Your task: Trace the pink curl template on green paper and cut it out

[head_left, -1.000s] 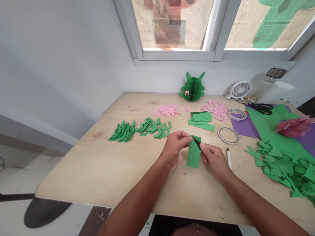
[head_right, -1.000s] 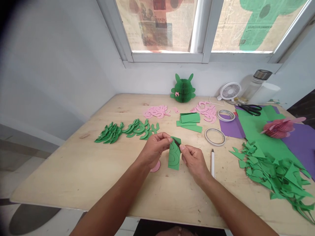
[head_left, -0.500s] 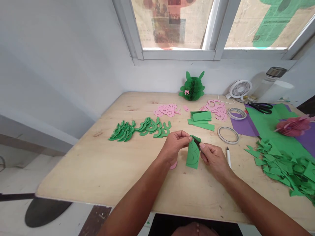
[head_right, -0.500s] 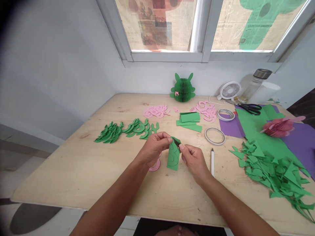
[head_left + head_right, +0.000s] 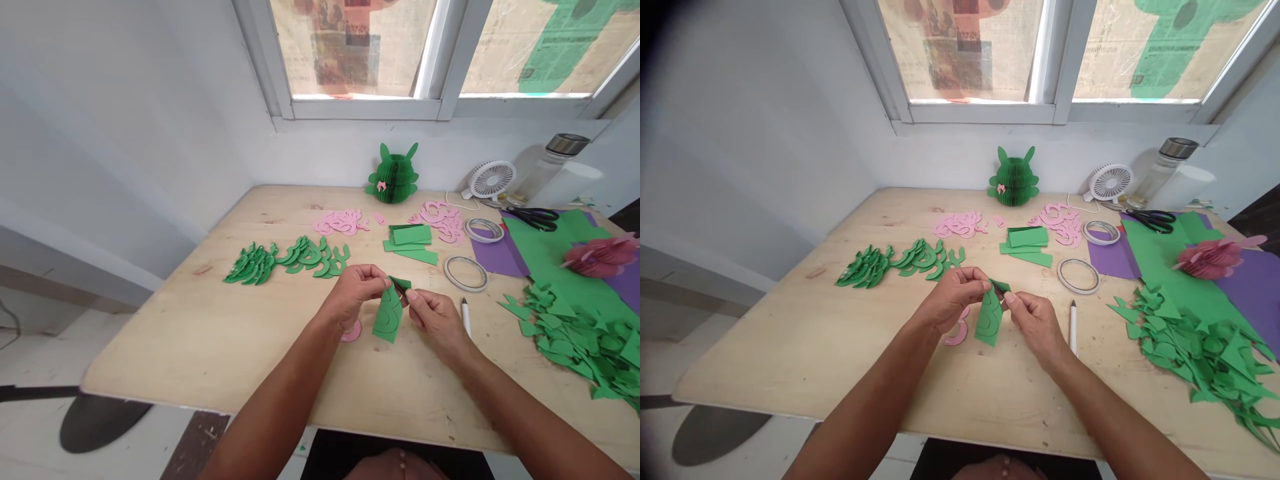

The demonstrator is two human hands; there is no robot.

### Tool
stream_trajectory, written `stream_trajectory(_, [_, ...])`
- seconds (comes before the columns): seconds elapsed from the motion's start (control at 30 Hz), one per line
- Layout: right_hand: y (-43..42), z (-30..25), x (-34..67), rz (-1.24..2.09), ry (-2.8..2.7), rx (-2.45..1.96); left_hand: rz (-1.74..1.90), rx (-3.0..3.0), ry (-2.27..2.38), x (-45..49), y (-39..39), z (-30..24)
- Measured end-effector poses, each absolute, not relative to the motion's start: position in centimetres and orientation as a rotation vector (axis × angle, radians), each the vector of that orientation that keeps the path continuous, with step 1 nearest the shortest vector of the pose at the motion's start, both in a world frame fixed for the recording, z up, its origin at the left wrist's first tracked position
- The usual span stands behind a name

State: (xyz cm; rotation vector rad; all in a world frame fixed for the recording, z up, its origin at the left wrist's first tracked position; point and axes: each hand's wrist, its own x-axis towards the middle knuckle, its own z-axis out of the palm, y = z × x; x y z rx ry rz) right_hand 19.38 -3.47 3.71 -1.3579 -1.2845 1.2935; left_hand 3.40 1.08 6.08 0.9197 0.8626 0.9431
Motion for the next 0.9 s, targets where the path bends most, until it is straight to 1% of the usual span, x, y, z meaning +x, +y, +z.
stream_trajectory(0.23, [-3.45,3.68,19.6,1.221,-1.346,-1.413,0.942,0.944,0.855,3.36,1.09,5.98])
stream_trajectory(0.9, [-3.34,3.5,19.97,1.16,-1.439,-1.425,0.887,0.97,0.848,2.87,1.17,6.19])
